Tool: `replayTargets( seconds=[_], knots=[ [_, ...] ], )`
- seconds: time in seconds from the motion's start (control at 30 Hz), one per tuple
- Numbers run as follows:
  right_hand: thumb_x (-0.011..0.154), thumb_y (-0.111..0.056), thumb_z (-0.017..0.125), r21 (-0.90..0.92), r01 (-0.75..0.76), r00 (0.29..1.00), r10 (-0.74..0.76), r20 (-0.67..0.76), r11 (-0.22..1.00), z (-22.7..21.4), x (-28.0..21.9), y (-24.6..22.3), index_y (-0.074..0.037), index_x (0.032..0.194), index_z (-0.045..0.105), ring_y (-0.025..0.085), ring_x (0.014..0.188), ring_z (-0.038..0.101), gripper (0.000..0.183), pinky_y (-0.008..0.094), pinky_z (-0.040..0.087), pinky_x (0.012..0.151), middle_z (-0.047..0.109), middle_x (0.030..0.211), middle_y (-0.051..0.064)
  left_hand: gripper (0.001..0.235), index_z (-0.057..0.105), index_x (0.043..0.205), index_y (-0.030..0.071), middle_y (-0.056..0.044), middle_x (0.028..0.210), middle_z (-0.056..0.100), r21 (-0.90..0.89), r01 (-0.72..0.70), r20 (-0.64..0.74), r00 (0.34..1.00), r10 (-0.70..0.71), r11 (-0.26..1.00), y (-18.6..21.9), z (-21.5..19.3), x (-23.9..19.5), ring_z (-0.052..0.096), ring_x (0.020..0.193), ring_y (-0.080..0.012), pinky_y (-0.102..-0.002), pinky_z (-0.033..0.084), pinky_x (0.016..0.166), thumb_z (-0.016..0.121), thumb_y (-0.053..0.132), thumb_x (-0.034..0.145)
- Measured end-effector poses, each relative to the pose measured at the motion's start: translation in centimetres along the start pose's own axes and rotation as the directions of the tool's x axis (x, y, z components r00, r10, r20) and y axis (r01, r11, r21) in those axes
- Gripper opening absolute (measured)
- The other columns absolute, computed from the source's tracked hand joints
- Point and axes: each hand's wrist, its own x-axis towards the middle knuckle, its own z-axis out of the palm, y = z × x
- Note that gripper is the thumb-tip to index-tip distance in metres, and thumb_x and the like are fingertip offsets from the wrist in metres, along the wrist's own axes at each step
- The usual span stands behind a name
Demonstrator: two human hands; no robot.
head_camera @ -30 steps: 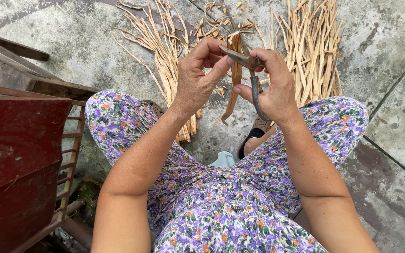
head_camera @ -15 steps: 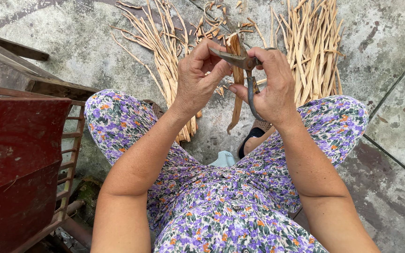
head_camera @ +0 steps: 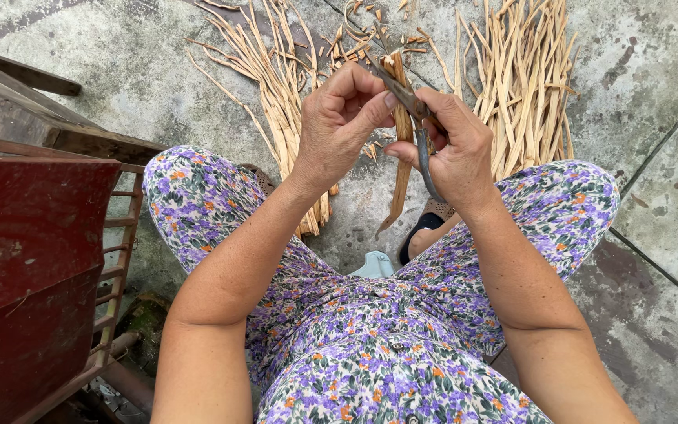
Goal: The person sits cross-legged on a small stool and uses shears to trim and shape thin bamboo strips. They repeatedly pick up strips, cut off excess material, and place the trimmed pieces into a pile on the floor.
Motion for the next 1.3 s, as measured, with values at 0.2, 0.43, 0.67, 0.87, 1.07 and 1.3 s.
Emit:
replayTargets(
  seconds=[0.2,0.43,0.67,0.87,1.07,1.3],
  knots=[
    [0.077,-0.034,0.095,0.009,0.0,1.0,0.0,0.0,1.0,0.1,-0.1,0.3,-0.005,0.134,0.066,0.006,0.075,0.058,0.07,0.023,0.049,0.064,0.069,0.09,0.002,0.013,0.063,0.103,0.005,-0.002,0.096,0.071,-0.042,0.022,0.0,1.0,-0.022,0.999,0.0,-0.2,0.0,0.073,0.09,-0.0067,-0.025,0.067,0.081,0.072,0.015,0.102],
    [0.078,-0.036,0.094,-0.039,-0.015,1.0,0.015,0.016,0.999,-0.1,0.2,0.2,-0.006,0.132,0.069,0.005,0.071,0.058,0.067,0.023,0.049,0.063,0.071,0.085,0.003,0.015,0.063,0.103,0.006,-0.001,0.094,0.071,0.018,0.029,-0.006,1.0,-0.029,0.999,0.0,-0.6,0.1,0.073,0.087,-0.0063,-0.024,0.066,0.08,0.073,0.016,0.102],
    [0.086,-0.038,0.089,0.107,-0.121,0.992,0.116,0.056,0.987,0.0,-0.1,0.8,-0.006,0.13,0.069,0.006,0.067,0.054,0.058,0.022,0.043,0.058,0.067,0.084,0.001,0.012,0.064,0.106,0.006,0.0,0.096,0.068,0.081,-0.035,-0.011,0.999,0.036,0.996,0.2,-0.8,0.2,0.07,0.087,-0.0056,-0.022,0.063,0.078,0.072,0.015,0.104],
    [0.097,-0.046,0.067,0.545,-0.497,0.868,0.399,0.297,0.676,0.0,1.2,3.2,-0.007,0.12,0.064,0.007,0.058,0.06,0.045,0.021,0.047,0.051,0.069,0.077,0.002,0.008,0.064,0.111,0.009,0.0,0.099,0.072,0.413,-0.275,0.082,0.961,0.265,0.868,1.3,-0.2,0.5,0.076,0.09,-0.0053,-0.024,0.063,0.082,0.07,0.011,0.106],
    [0.102,-0.02,0.075,0.806,-0.447,0.88,0.35,0.32,0.389,0.7,0.2,6.1,-0.004,0.126,0.062,0.013,0.092,0.067,0.032,0.027,0.056,0.079,0.067,0.105,0.005,0.02,0.067,0.108,0.008,-0.006,0.112,0.071,0.543,-0.631,0.516,0.772,0.372,0.555,2.2,2.2,-1.6,0.071,0.103,-0.0232,-0.036,0.06,0.087,0.08,0.007,0.092],
    [0.103,-0.021,0.079,0.085,-0.383,0.923,0.384,0.004,0.92,-5.5,-1.0,17.7,-0.005,0.101,0.07,0.008,0.066,0.063,0.018,0.025,0.047,0.054,0.067,0.082,0.002,0.015,0.069,0.113,0.009,-0.006,0.126,0.069,0.641,-0.551,0.471,0.832,0.293,0.534,2.0,1.6,-0.4,0.071,0.112,-0.0214,-0.032,0.062,0.094,0.079,0.006,0.101]
  ],
)
